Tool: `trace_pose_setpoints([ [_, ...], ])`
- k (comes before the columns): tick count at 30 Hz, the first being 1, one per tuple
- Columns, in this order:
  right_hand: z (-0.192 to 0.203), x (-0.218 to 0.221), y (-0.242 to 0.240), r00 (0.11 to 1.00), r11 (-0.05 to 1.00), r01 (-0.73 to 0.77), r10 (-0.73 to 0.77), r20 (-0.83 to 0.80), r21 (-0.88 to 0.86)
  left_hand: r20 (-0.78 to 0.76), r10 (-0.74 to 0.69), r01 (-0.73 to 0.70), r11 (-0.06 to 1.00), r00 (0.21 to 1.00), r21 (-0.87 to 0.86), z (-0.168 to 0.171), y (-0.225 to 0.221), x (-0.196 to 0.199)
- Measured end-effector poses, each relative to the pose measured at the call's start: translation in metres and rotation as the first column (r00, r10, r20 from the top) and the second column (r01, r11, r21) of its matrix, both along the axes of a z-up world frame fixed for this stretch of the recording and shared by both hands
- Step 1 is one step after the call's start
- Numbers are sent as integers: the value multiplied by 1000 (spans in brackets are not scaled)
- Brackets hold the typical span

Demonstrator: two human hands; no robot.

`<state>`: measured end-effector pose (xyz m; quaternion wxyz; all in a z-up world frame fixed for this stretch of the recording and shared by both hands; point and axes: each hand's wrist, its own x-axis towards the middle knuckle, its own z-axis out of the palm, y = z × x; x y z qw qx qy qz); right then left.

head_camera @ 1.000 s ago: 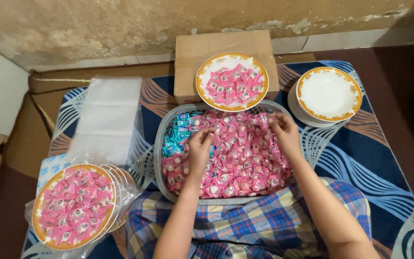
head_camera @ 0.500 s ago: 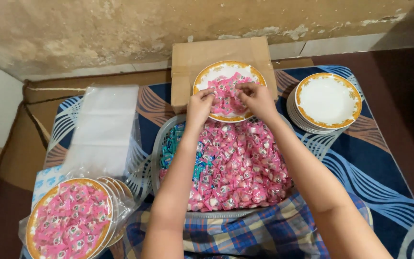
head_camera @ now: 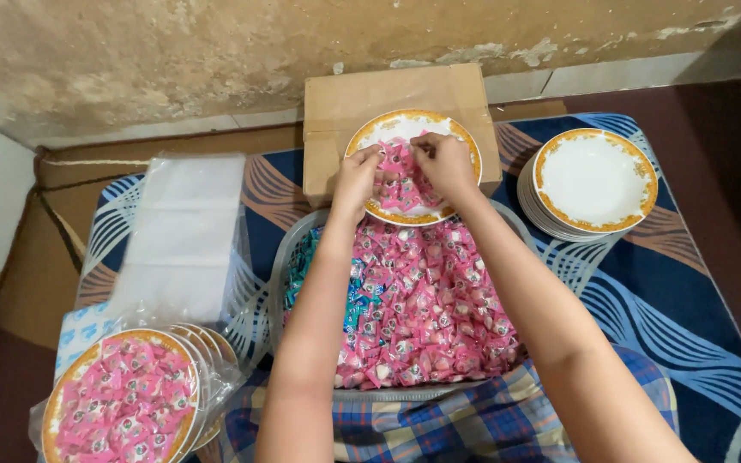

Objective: Organizing small pink packaged food items by picking them from a large bin and arranging them onto decorative plates.

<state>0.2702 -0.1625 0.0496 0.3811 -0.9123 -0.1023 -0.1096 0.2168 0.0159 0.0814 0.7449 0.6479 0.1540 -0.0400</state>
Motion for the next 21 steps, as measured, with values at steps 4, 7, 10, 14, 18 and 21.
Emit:
trace_pose_setpoints([
  [4,-2,11,-9,1000,1000,20,-20,-6,-11,24,3,-1,998,1000,-64,7,1,-7],
  [7,-11,22,-20,998,996,22,-27,-60,-86,59,-12,18,994,998,-108,17,-3,-18],
  [10,11,-6,-31,996,1000,-8,10,90,-27,89,31,-16,987,996,-161,12,-1,-25],
  [14,39,-57,-46,966,997,-42,23,258,66,307,118,-133,991,944,29,20,-2,-73],
  [18,45,-106,-71,978,933,-67,-10,211,354,748,-55,-472,745,661,472,-58,-9,-119],
  [21,33,-131,-101,995,848,-61,11,99,526,627,-383,-250,682,679,687,-94,-22,-168],
])
